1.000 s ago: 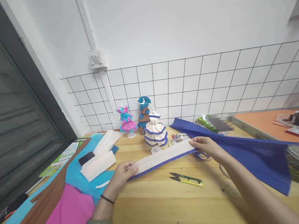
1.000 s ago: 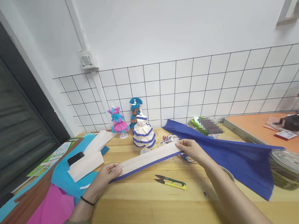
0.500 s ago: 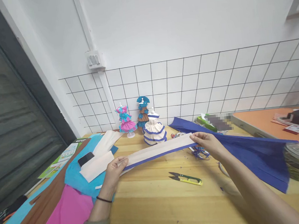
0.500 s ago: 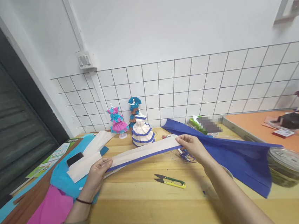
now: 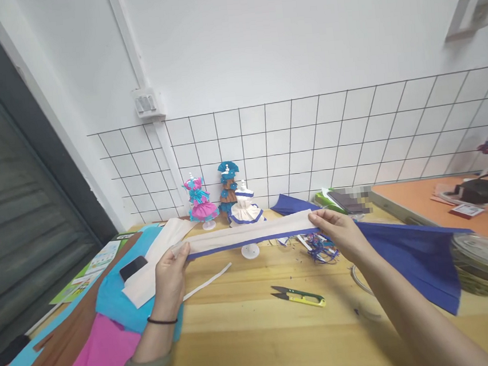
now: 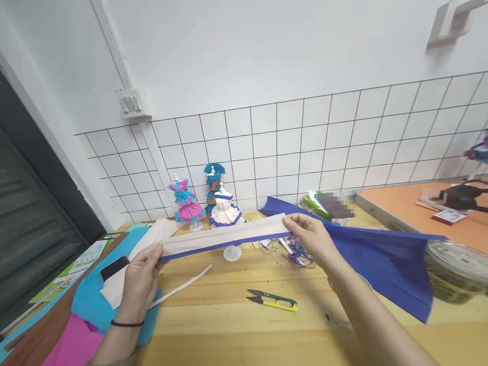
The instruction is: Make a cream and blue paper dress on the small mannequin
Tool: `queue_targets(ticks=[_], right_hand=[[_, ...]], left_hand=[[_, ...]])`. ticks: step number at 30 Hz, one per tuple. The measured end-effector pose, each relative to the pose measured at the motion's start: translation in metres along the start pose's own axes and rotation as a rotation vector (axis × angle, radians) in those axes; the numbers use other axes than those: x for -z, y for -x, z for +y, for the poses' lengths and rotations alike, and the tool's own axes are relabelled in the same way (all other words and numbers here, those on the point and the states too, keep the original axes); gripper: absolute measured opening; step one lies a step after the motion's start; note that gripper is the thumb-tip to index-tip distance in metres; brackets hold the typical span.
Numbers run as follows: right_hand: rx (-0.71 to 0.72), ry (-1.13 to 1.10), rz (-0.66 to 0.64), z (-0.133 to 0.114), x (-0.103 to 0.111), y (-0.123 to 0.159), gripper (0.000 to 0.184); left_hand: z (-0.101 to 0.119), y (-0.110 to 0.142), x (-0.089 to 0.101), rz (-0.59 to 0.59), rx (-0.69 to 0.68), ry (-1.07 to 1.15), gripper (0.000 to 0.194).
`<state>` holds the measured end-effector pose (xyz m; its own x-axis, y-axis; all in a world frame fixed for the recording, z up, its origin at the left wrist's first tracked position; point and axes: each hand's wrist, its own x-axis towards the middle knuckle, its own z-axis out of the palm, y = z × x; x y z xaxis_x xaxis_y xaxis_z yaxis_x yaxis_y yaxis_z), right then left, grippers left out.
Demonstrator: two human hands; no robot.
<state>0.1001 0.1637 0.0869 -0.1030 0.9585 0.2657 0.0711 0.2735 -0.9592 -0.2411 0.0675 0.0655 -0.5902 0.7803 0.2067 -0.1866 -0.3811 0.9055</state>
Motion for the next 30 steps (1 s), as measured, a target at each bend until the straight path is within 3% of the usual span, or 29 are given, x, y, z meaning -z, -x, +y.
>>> queue_targets(ticks=[6,13,16,18,22,25,30], right_hand=[[0.022,-0.004,0.140,0.011,0.012,-0.008,0.043],[-0.014,-0.038,0.225,0.025,0.026,-0.018,0.041],[-0.108,0.054,0.119,0.030,0.034,-0.017,0.037],[-0.193,0.157,-0.034,0.035,0.040,-0.015,0.036],[-0.283,0.337,-0.324,0.037,0.042,-0.011,0.035],[-0.216,0.354,-0.371,0.019,0.027,-0.003,0.034],[-0.023,0.156,-0.516,-0.030,-0.022,0.031,0.035]], left_hand=[[0.015,-0.023,-0.034,-0.064,-0.093,0.001,0.037],[0.008,-0.027,-0.067,-0.096,-0.105,0.066,0.033],[0.013,-0.023,-0.066,-0.150,-0.152,0.016,0.029],[0.022,-0.018,-0.063,-0.222,-0.205,-0.081,0.024],[0.046,-0.001,-0.058,-0.465,-0.221,-0.355,0.018],[0.058,0.015,-0.062,-0.592,-0.138,-0.449,0.018],[0.065,0.036,-0.073,-0.727,-0.056,-0.482,0.019]])
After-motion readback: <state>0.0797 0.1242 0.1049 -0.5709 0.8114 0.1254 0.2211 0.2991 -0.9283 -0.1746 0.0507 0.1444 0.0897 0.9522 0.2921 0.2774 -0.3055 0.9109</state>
